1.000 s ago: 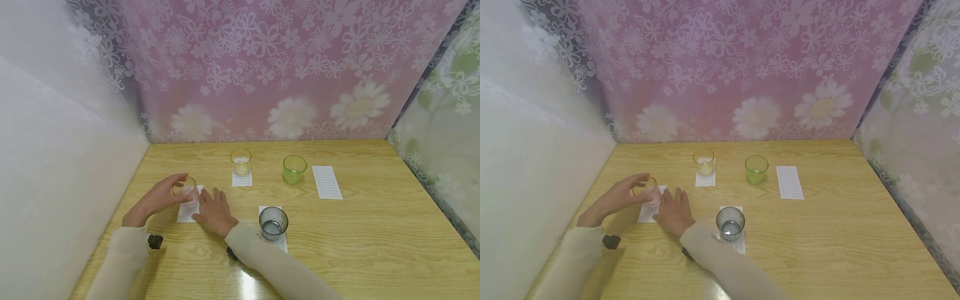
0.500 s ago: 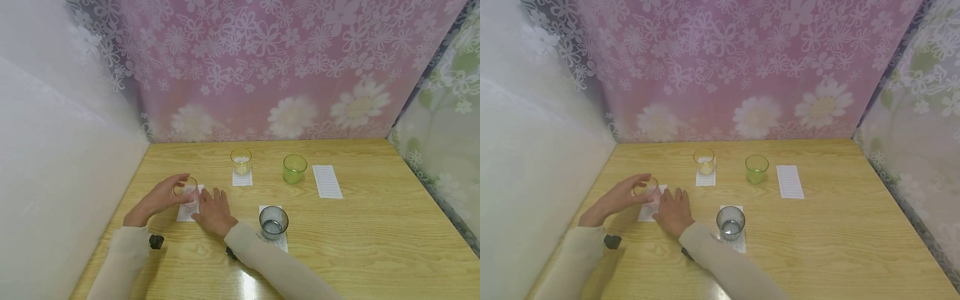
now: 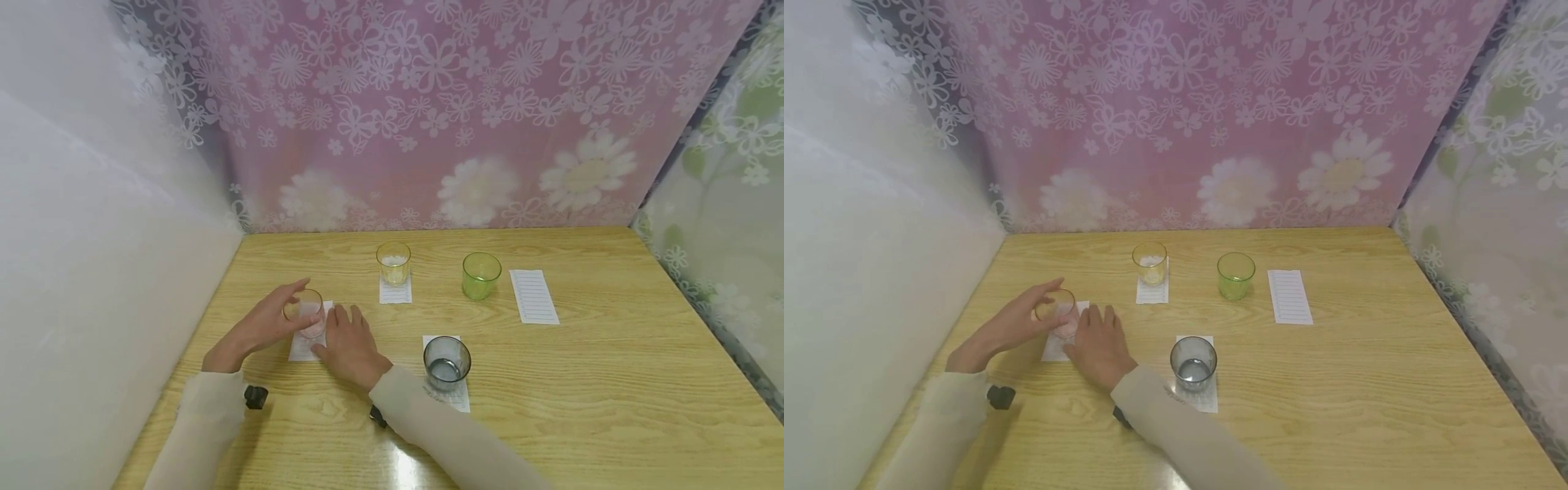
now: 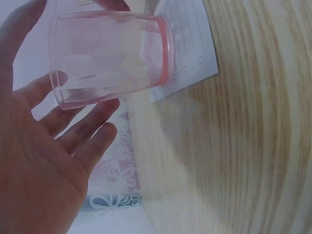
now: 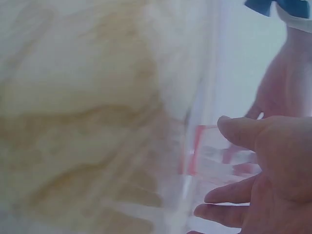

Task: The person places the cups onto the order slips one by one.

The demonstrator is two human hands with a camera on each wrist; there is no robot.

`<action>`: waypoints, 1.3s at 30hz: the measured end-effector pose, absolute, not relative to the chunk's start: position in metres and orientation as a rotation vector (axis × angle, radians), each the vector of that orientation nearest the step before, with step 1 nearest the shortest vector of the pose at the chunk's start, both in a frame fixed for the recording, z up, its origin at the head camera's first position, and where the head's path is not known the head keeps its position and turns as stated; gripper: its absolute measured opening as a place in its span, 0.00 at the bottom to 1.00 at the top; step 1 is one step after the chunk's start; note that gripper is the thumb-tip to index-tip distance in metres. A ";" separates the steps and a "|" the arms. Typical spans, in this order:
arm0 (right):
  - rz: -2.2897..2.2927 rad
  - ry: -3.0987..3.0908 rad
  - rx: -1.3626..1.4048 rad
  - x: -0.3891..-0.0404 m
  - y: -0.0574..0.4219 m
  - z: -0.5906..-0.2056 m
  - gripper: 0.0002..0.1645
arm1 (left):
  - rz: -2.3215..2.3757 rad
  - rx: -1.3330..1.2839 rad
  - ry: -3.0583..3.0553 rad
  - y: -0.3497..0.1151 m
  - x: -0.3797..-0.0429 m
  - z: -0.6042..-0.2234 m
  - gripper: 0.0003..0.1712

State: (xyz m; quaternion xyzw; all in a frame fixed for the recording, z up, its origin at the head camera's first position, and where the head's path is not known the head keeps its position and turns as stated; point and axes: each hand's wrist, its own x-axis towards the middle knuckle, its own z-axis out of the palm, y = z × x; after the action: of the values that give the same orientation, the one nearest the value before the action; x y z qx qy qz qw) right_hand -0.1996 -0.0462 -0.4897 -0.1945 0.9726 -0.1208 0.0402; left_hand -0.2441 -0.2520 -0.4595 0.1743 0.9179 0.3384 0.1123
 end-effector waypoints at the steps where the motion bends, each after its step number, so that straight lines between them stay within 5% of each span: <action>1: -0.387 2.975 -0.600 -0.199 -0.046 -0.487 0.48 | 0.989 0.503 2.702 -0.252 -0.244 -0.458 0.52; 20: -0.248 3.307 -0.919 -0.168 -0.016 -0.418 0.41 | 1.021 0.576 2.758 -0.240 -0.248 -0.438 0.39; 39: -0.650 2.986 -0.745 -0.186 0.066 -0.359 0.47 | 0.896 0.685 2.777 -0.197 -0.265 -0.412 0.37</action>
State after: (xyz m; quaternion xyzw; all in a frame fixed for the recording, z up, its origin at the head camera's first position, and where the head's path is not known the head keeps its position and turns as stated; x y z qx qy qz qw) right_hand -0.1857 0.0665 -0.3593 -0.2370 0.9493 -0.2066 -0.0019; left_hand -0.2646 -0.1971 -0.4115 0.2279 0.9241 0.2982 0.0723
